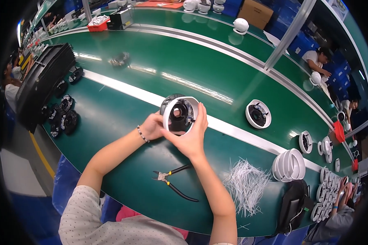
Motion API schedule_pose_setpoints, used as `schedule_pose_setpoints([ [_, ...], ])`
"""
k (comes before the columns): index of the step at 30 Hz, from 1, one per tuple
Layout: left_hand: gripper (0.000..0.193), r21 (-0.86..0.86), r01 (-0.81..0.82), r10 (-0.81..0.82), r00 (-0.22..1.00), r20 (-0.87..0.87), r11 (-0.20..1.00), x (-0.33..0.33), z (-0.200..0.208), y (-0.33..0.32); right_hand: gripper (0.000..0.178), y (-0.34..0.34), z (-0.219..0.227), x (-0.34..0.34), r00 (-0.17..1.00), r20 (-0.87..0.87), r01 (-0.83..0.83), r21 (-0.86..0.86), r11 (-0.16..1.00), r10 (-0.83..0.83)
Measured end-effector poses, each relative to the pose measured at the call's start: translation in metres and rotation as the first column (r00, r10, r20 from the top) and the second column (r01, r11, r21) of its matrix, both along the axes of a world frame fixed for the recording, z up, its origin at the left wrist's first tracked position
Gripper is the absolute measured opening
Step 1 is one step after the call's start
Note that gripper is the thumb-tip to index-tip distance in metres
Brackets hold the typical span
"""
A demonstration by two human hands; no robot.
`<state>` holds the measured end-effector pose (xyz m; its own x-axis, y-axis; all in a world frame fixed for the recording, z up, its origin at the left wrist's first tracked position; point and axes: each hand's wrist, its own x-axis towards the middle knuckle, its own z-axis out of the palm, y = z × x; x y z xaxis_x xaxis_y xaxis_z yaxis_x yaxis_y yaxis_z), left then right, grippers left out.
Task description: Assembling circular lighting components and housing rings on an industrial production line.
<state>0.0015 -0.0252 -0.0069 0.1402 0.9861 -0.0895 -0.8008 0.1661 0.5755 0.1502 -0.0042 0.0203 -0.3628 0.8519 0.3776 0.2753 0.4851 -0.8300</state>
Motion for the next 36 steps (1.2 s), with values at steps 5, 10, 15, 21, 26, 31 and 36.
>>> schedule_pose_setpoints([
  [5,0.055,0.144,0.184,-0.215,0.946,0.243,0.972,-0.008,0.002,0.006,0.114,0.001,0.004,0.003,0.994,-0.026,-0.111,-0.074,0.991,0.11],
  [10,0.06,0.072,0.154,-0.168,0.945,0.282,0.985,-0.008,0.006,0.014,0.12,0.03,0.003,0.026,0.867,-0.287,-0.462,-0.158,0.872,0.407],
  [15,0.044,0.225,0.127,-0.165,0.973,0.16,0.966,-0.013,-0.019,0.011,0.103,0.024,0.012,0.016,0.889,-0.436,-0.315,-0.368,0.875,0.137],
  [21,0.047,0.01,-0.028,0.026,0.989,0.144,1.0,0.014,0.001,-0.002,0.114,0.009,-0.005,0.006,0.99,0.033,-0.137,-0.064,0.988,0.14],
  [26,0.047,-0.043,0.013,-0.007,0.99,0.139,0.999,0.011,0.007,-0.002,0.119,0.003,0.005,0.008,0.984,0.155,-0.101,0.066,0.993,0.09],
  [31,0.044,-0.058,0.022,-0.012,0.987,0.16,0.998,0.009,0.006,0.0,0.118,0.019,0.022,0.021,0.945,0.173,-0.266,-0.082,0.96,0.277],
  [36,0.057,-0.058,-0.027,0.032,0.995,0.092,0.998,0.013,0.002,0.003,0.114,0.015,0.019,0.021,0.944,0.241,-0.21,-0.087,0.974,0.225],
])
